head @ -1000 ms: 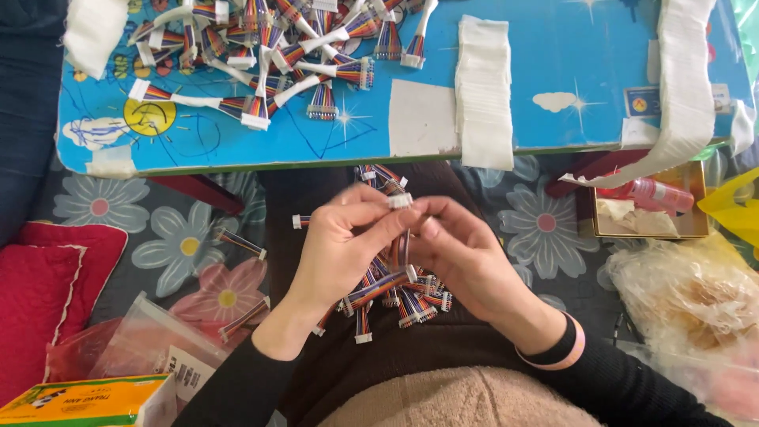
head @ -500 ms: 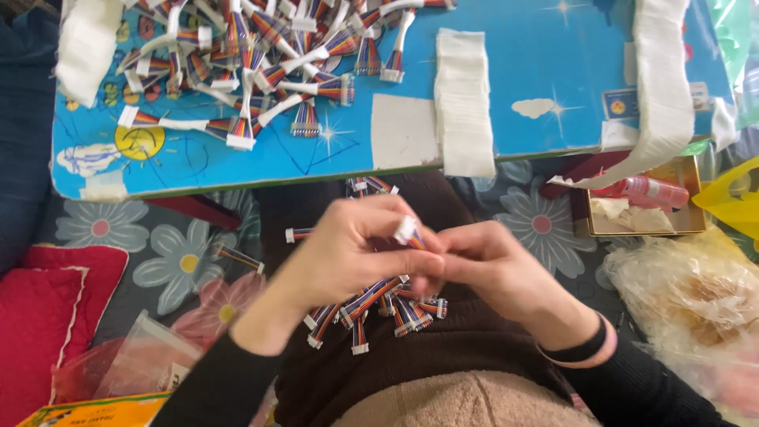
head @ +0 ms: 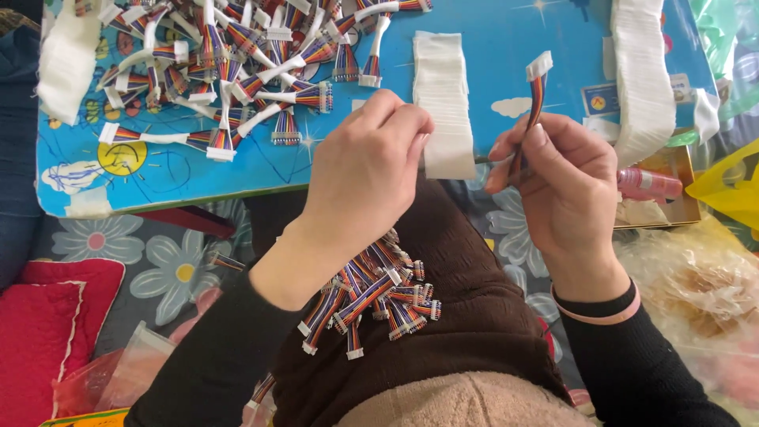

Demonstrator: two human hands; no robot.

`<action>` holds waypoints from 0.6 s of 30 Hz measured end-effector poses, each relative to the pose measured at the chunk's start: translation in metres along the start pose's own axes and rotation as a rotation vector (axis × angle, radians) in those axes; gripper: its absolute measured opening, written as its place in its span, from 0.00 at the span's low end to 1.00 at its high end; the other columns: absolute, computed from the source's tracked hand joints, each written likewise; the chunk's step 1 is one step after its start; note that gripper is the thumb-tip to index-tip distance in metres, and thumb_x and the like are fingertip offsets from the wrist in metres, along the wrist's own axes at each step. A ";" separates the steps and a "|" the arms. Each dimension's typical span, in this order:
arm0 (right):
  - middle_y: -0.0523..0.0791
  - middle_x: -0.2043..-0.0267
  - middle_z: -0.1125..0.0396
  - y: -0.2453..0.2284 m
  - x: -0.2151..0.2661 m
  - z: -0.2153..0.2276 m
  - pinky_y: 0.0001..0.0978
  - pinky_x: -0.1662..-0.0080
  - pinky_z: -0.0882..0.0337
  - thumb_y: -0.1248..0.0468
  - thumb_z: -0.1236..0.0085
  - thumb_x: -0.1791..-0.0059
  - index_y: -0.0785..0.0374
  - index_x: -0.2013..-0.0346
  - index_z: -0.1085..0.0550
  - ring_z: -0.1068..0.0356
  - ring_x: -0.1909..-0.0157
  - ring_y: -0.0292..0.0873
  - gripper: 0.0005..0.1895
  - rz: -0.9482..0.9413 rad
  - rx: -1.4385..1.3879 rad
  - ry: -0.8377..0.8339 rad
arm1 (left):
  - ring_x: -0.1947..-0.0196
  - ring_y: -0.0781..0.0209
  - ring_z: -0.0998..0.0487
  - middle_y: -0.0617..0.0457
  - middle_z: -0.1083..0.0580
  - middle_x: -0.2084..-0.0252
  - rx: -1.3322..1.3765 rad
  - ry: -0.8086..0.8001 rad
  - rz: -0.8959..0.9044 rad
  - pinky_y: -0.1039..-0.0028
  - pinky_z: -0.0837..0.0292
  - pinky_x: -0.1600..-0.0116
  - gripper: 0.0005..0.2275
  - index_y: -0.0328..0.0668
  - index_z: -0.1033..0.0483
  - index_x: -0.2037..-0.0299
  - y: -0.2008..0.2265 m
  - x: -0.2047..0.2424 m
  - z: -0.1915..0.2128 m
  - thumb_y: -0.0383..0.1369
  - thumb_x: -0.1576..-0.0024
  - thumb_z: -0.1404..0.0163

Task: Wrapping small electronic connectors with white adhesive tape

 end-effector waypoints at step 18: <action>0.50 0.69 0.33 -0.004 -0.004 -0.005 0.22 0.78 0.33 0.62 0.52 0.50 0.68 0.66 0.31 0.33 0.83 0.43 0.09 0.056 0.109 0.064 | 0.70 0.54 0.30 0.48 0.32 0.69 -0.004 -0.135 0.101 0.70 0.32 0.78 0.04 0.37 0.34 0.67 0.001 -0.002 -0.020 0.21 0.48 0.59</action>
Point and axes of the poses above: each hand's wrist, its own x-axis away from the middle knuckle, its own z-axis out of the back of the hand, y = z × x, the point moved 10 cm from there along -x, towards the middle knuckle
